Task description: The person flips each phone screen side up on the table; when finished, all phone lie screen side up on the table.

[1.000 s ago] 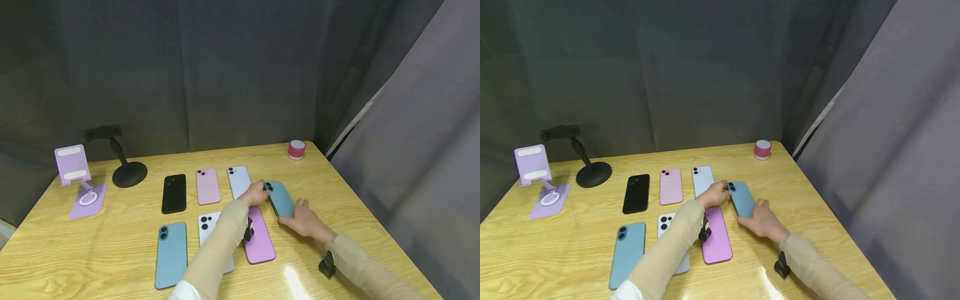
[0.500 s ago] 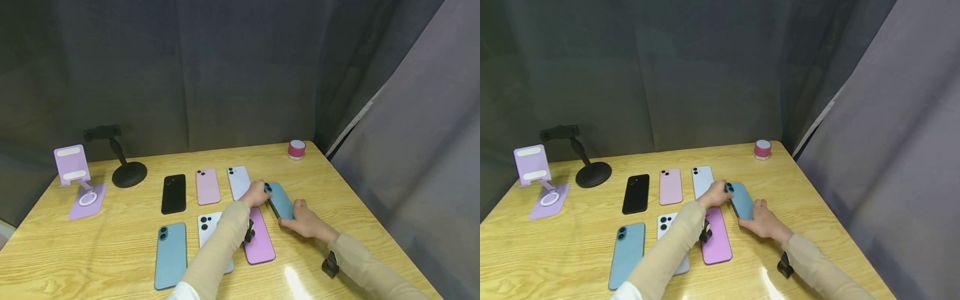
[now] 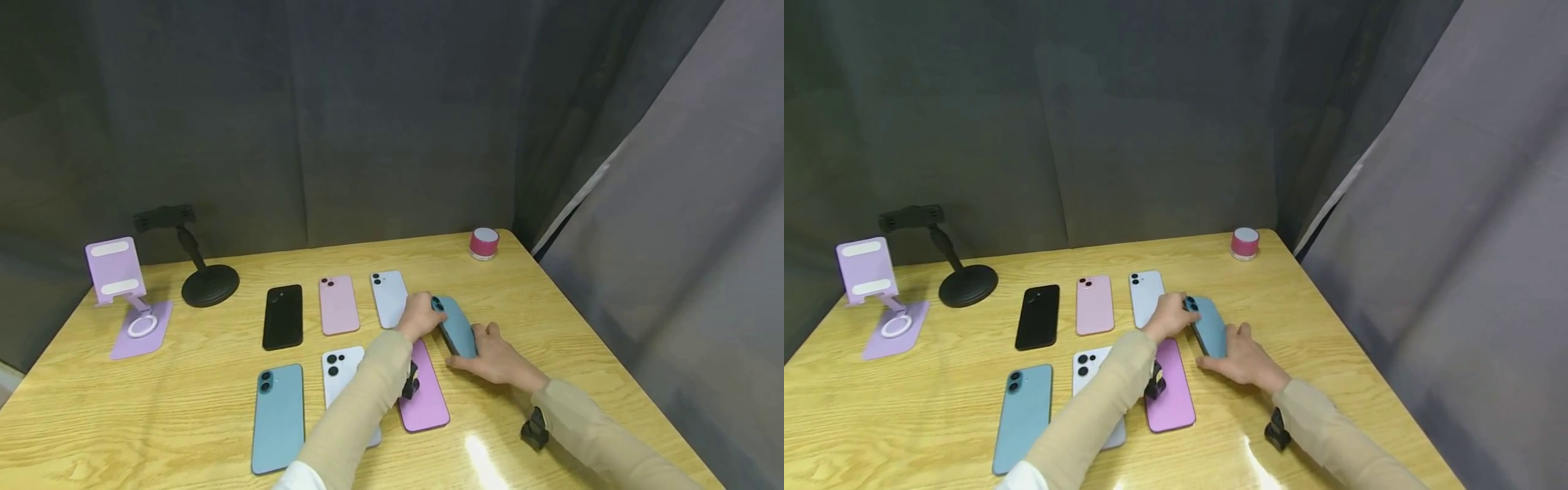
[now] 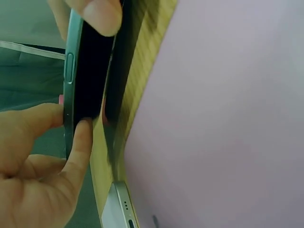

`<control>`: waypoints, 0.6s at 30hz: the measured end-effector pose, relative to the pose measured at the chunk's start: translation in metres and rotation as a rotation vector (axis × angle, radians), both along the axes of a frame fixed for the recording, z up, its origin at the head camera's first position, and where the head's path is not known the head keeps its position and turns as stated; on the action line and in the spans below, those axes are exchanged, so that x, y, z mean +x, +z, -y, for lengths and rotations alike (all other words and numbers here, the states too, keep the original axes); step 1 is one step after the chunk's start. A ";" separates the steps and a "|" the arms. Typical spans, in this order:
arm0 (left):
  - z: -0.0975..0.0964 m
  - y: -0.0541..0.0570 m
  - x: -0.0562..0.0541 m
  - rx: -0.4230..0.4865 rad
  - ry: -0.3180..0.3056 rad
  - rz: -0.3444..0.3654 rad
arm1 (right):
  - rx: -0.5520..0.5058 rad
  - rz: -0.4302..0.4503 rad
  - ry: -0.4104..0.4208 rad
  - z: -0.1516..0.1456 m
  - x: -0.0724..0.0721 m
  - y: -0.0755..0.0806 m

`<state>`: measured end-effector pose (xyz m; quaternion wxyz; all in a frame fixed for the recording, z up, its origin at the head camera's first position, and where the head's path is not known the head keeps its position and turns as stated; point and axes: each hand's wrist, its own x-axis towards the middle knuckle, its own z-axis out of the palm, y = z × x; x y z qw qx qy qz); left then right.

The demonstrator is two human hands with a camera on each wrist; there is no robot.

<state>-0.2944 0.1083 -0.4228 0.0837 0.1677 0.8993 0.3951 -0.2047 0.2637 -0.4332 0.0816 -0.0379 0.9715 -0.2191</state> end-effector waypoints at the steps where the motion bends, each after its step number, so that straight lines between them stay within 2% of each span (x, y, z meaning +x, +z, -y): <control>1: -0.001 0.000 0.000 0.010 0.005 0.008 | -0.007 0.003 -0.005 0.000 0.000 0.000; 4: -0.002 -0.001 0.000 0.046 0.018 0.034 | -0.041 0.025 -0.014 -0.003 -0.001 0.000; 11: 0.001 0.003 0.002 0.151 0.059 0.145 | -0.096 0.072 -0.019 -0.007 0.000 0.004; 18: 0.003 0.011 0.006 0.176 0.069 0.160 | -0.164 0.065 -0.037 -0.008 0.004 0.006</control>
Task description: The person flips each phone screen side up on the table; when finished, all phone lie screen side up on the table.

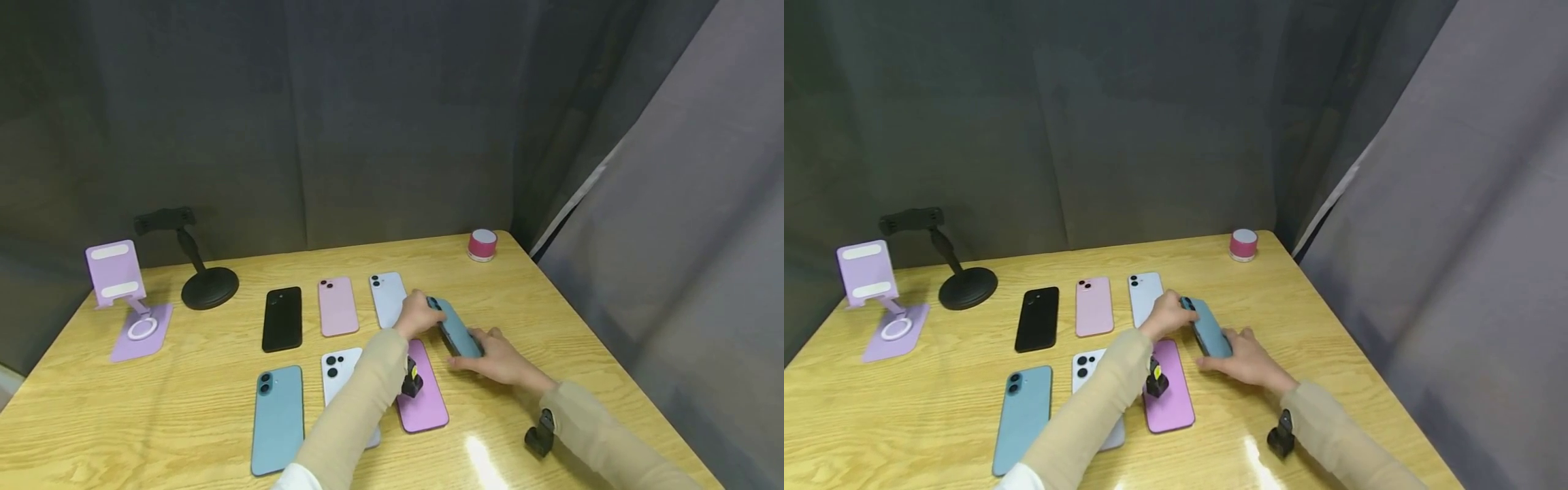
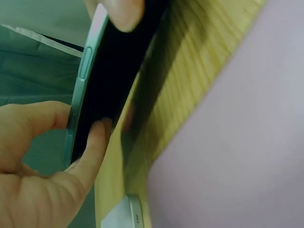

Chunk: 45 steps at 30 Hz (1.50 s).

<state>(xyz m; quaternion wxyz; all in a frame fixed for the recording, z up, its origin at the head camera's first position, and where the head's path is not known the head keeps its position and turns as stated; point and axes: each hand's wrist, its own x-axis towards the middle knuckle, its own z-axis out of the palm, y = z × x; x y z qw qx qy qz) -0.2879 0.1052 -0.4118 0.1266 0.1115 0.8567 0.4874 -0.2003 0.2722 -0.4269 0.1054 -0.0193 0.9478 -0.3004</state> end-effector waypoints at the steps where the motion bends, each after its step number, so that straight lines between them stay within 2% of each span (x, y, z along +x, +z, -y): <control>1: 0.000 0.001 0.001 -0.002 0.006 0.002 | -0.025 0.003 -0.001 0.000 0.000 0.000; 8: -0.004 0.005 0.003 0.075 0.033 0.048 | -0.233 0.028 0.041 -0.009 -0.002 -0.002; 16: -0.004 0.001 0.003 0.188 0.020 0.107 | -0.252 0.067 0.038 -0.011 -0.003 0.000; 21: -0.004 -0.002 0.002 0.216 -0.012 0.076 | -0.276 0.090 0.033 -0.011 -0.001 0.002; 26: -0.004 -0.004 0.002 0.230 -0.014 0.031 | -0.308 0.096 0.047 -0.013 -0.002 0.000; 31: -0.005 -0.004 0.001 0.281 -0.016 0.044 | -0.326 0.096 0.063 -0.014 -0.002 0.000; 35: -0.006 -0.006 0.000 0.379 -0.049 0.118 | -0.345 0.092 0.080 -0.016 0.000 0.001; 40: -0.006 -0.009 0.000 0.480 -0.142 0.211 | -0.352 0.092 0.075 -0.022 0.004 0.004; 45: -0.003 -0.009 -0.001 0.505 -0.199 0.232 | -0.372 0.113 0.059 -0.025 0.006 0.007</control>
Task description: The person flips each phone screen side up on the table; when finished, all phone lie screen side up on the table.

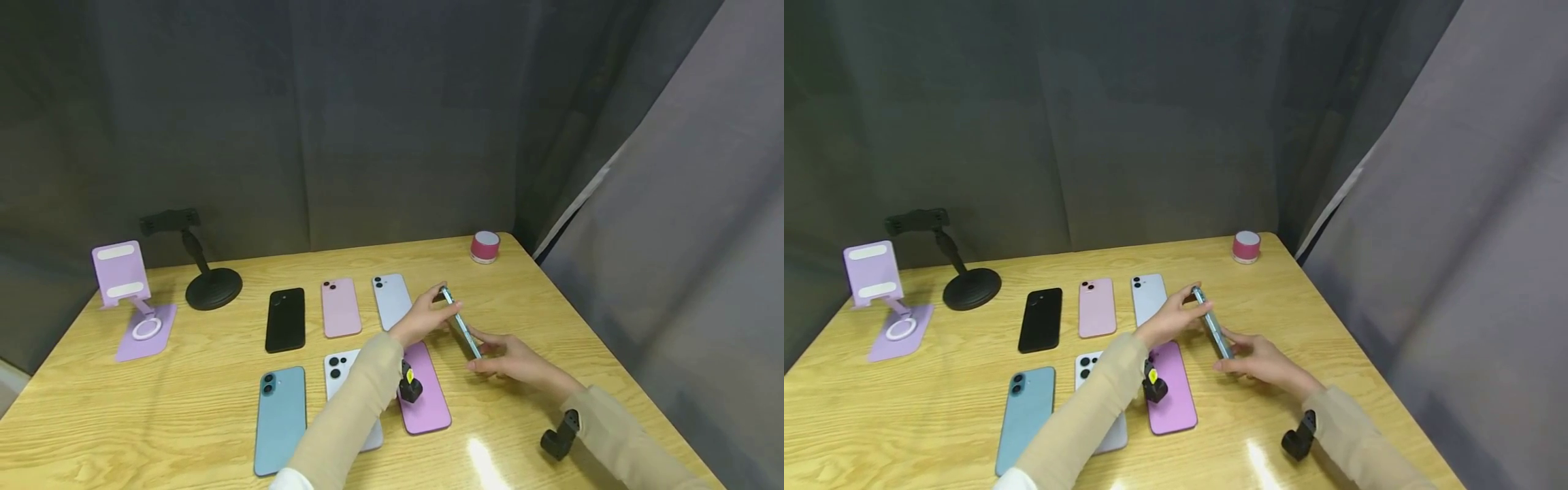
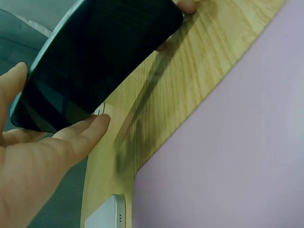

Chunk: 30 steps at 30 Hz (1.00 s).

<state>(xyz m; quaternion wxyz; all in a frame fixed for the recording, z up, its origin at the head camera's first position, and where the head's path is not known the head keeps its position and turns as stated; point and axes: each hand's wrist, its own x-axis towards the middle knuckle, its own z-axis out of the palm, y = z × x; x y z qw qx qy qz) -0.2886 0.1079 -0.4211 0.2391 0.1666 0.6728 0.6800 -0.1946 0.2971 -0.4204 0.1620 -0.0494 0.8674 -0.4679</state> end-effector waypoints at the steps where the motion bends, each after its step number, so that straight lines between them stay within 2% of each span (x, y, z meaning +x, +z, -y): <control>1: 0.001 0.000 0.000 0.005 -0.006 0.000 | -0.018 0.007 0.006 0.000 0.001 0.000; 6: 0.004 0.000 0.002 0.051 -0.011 -0.002 | -0.087 0.009 0.050 0.000 0.003 0.001; 11: 0.007 -0.001 0.002 0.083 0.036 -0.019 | -0.089 -0.063 0.066 0.002 0.005 0.005; 21: 0.006 -0.005 0.003 0.041 0.118 -0.071 | -0.138 -0.173 0.136 -0.002 0.011 0.010; 25: 0.007 -0.005 0.004 0.029 0.120 -0.116 | -0.063 -0.246 0.140 0.000 0.014 0.013; 30: 0.010 -0.008 0.003 0.016 0.118 -0.173 | 0.132 -0.415 0.126 0.002 0.019 0.014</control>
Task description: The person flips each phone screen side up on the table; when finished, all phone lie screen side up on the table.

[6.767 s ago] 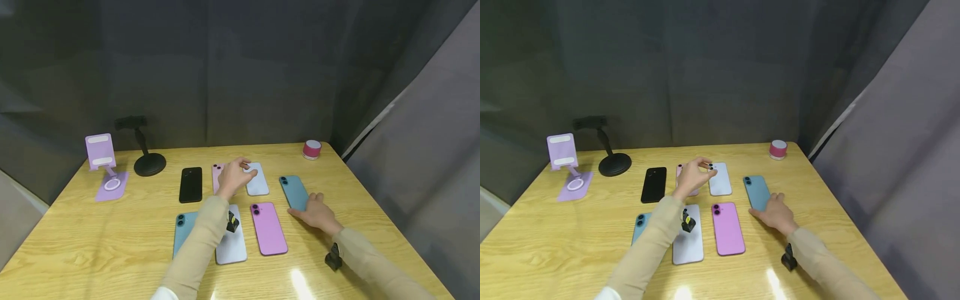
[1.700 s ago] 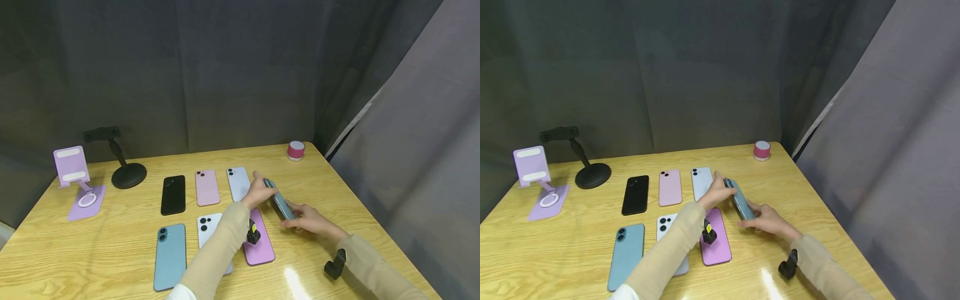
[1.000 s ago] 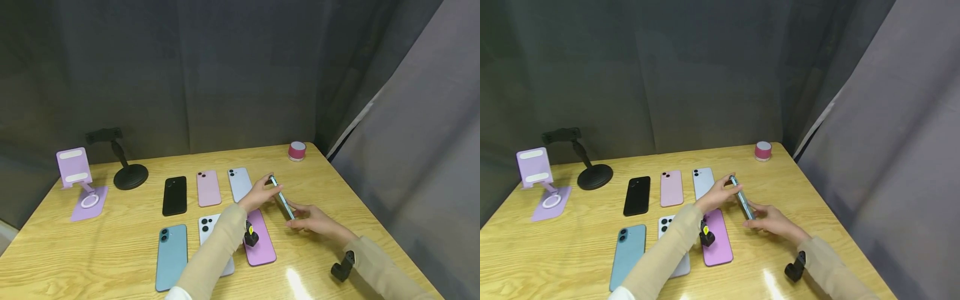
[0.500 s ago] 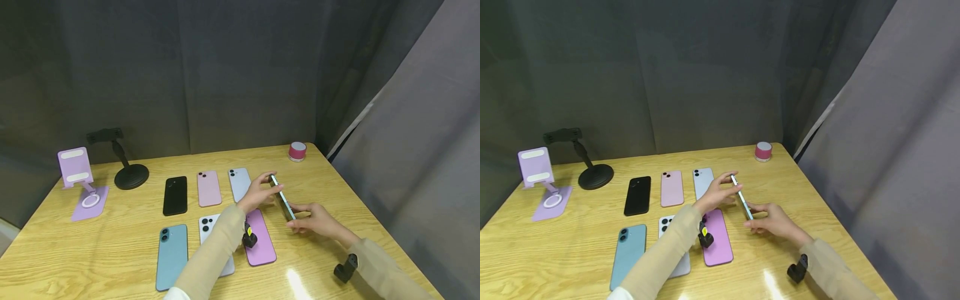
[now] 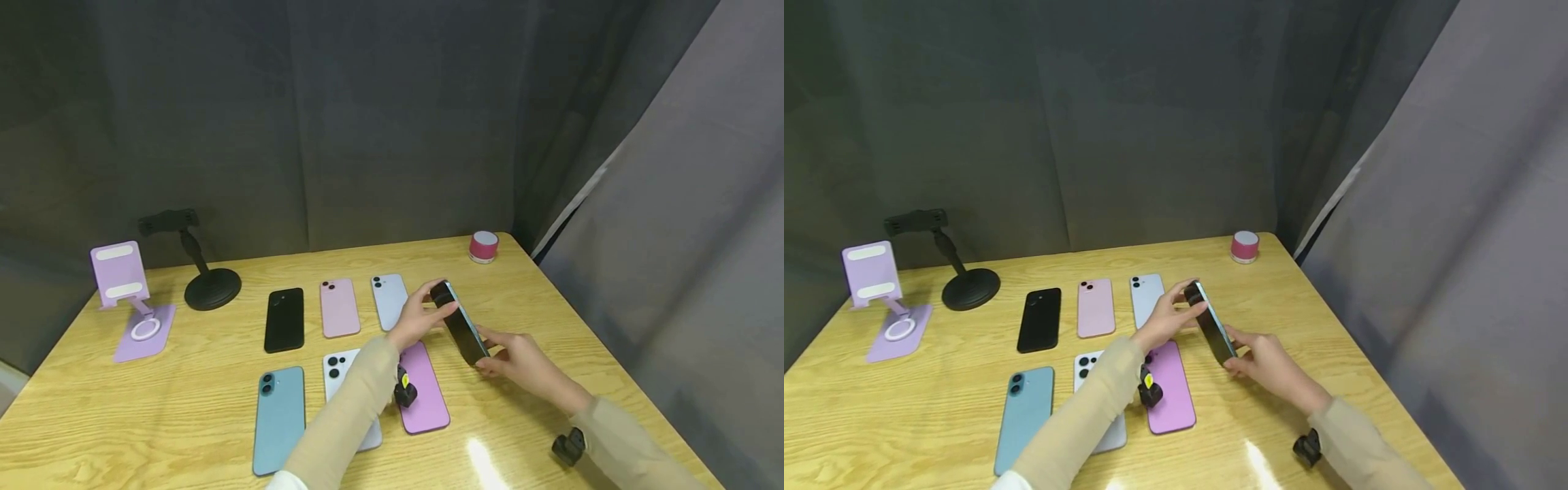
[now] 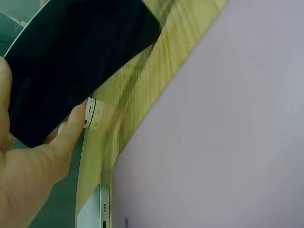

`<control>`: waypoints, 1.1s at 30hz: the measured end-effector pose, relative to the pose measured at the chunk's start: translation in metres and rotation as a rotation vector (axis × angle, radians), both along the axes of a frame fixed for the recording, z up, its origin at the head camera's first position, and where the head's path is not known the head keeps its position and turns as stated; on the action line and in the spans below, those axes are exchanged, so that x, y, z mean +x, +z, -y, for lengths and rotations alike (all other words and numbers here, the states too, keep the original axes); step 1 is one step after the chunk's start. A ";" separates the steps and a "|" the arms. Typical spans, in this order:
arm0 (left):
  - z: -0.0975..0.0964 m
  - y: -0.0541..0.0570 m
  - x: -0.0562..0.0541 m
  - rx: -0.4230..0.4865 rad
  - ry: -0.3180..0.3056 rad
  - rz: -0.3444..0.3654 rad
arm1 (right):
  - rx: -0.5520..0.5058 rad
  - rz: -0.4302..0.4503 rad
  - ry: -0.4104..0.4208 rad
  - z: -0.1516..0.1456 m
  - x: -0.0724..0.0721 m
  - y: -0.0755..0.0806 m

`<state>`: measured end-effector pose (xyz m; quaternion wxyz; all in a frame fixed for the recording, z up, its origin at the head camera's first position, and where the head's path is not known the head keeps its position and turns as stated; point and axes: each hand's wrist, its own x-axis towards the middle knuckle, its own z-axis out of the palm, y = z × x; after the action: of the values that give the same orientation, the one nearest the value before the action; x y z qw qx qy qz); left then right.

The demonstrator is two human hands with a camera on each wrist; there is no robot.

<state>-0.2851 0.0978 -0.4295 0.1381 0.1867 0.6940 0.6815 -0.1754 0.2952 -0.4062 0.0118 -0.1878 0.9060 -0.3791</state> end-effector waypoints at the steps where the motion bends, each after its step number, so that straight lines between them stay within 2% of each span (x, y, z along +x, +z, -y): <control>1: 0.001 0.000 0.000 -0.003 0.009 -0.009 | 0.033 -0.039 -0.007 0.000 0.001 0.000; 5: 0.002 0.000 0.000 -0.014 0.078 -0.013 | 0.117 -0.144 -0.037 0.000 0.002 -0.002; 10: 0.001 -0.001 -0.001 -0.020 0.162 0.011 | 0.152 -0.156 -0.087 0.001 0.001 -0.003; 15: 0.001 -0.002 0.000 -0.006 0.184 0.051 | 0.162 -0.140 -0.123 0.002 -0.001 -0.009; 19: 0.001 -0.001 0.000 -0.003 0.200 0.060 | 0.195 -0.172 -0.141 0.002 -0.004 -0.014; 28: 0.002 0.001 -0.001 -0.084 0.222 0.032 | 0.340 -0.272 -0.119 0.007 -0.008 -0.020; 33: 0.002 0.003 -0.001 -0.112 0.219 0.003 | 0.354 -0.248 -0.122 0.008 -0.012 -0.021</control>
<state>-0.2865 0.0956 -0.4267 0.0741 0.1006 0.7471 0.6529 -0.1874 0.2871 -0.4268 -0.0897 -0.1728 0.9626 -0.1884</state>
